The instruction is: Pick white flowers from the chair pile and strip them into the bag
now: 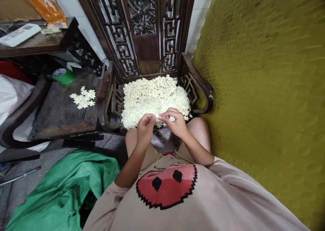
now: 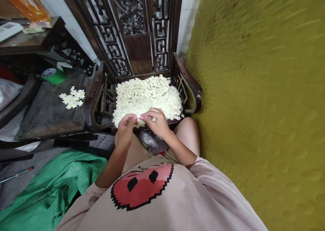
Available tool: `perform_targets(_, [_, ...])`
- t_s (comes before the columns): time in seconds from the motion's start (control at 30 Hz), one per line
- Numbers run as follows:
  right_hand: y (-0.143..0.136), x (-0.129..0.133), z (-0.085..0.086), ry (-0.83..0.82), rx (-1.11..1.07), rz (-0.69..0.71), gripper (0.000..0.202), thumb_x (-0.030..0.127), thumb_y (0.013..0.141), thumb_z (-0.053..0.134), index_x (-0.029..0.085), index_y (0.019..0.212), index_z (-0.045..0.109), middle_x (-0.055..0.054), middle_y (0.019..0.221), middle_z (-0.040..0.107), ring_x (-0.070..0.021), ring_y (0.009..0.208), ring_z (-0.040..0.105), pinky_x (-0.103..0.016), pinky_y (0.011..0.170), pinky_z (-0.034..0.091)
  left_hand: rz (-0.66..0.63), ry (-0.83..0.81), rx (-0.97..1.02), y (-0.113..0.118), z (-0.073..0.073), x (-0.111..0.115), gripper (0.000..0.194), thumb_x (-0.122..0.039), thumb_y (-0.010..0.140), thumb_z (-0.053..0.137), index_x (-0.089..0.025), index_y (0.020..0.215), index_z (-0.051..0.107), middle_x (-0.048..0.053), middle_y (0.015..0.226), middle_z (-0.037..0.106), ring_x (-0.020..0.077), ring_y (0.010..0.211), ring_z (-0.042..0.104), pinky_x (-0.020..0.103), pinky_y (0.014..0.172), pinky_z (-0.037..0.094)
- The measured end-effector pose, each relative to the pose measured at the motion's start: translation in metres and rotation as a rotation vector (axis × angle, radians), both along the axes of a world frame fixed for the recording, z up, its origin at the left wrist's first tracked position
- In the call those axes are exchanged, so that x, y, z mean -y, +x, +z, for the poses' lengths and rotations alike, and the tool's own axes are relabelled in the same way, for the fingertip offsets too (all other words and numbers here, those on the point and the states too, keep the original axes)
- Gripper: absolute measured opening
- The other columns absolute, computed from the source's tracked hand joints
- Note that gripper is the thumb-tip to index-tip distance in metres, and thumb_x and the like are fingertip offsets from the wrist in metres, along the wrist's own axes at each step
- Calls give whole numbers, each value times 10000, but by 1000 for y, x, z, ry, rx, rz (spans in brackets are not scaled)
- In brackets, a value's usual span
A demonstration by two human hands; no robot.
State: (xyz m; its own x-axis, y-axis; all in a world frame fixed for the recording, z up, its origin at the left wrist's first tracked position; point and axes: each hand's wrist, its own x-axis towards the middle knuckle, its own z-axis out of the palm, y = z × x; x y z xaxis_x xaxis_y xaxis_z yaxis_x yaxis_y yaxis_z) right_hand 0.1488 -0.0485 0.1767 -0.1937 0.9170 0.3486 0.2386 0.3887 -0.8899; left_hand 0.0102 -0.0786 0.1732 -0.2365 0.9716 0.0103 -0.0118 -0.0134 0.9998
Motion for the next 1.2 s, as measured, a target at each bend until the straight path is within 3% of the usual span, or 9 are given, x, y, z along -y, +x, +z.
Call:
perform_targets(0.17, [2, 2, 2, 29, 59, -15, 228, 478, 781, 642, 280, 830, 742, 0, 638, 532, -158, 664, 505, -334, 746, 375, -43, -57, 81, -6, 1, 0, 282, -469, 713, 668, -195, 774, 644, 1, 685, 602, 122, 676, 561, 242, 657, 471])
perform_targets(0.43, [2, 1, 7, 49, 53, 9, 189, 448, 776, 658, 281, 809, 739, 7, 620, 545, -150, 636, 512, -327, 708, 386, -196, -157, 341, -15, -16, -8, 345, -480, 590, 765, -204, 773, 668, -3, 685, 608, 84, 580, 512, 247, 588, 456])
perform_targets(0.73, [-4, 2, 18, -95, -74, 82, 228, 473, 770, 650, 263, 781, 738, 3, 625, 542, -144, 625, 508, -304, 631, 409, -237, -168, 383, -18, -14, -7, 357, -510, 533, 792, -214, 690, 669, -3, 649, 603, 96, 573, 490, 278, 605, 448])
perform_targets(0.87, [-4, 1, 16, -131, -87, 89, 218, 449, 779, 649, 248, 786, 736, 6, 623, 527, -139, 632, 508, -296, 635, 405, -195, -74, 264, -19, -12, -4, 286, -481, 650, 732, -207, 710, 677, -1, 672, 592, 118, 642, 521, 277, 651, 437])
perform_targets(1.1, [-11, 4, 10, -75, -34, -30, 185, 381, 789, 661, 210, 787, 730, 11, 616, 508, -126, 623, 497, -283, 640, 401, 31, 187, -314, -13, 4, 7, 175, -337, 811, 595, -192, 737, 659, -8, 658, 517, 120, 662, 471, 253, 657, 400])
perform_targets(1.2, [-12, 6, 9, -66, -28, -49, 165, 355, 790, 663, 203, 787, 730, 11, 619, 510, -123, 621, 494, -280, 636, 395, 49, 203, -326, -13, 5, 8, 141, -307, 790, 620, -190, 736, 679, -21, 617, 484, 109, 623, 451, 247, 638, 390])
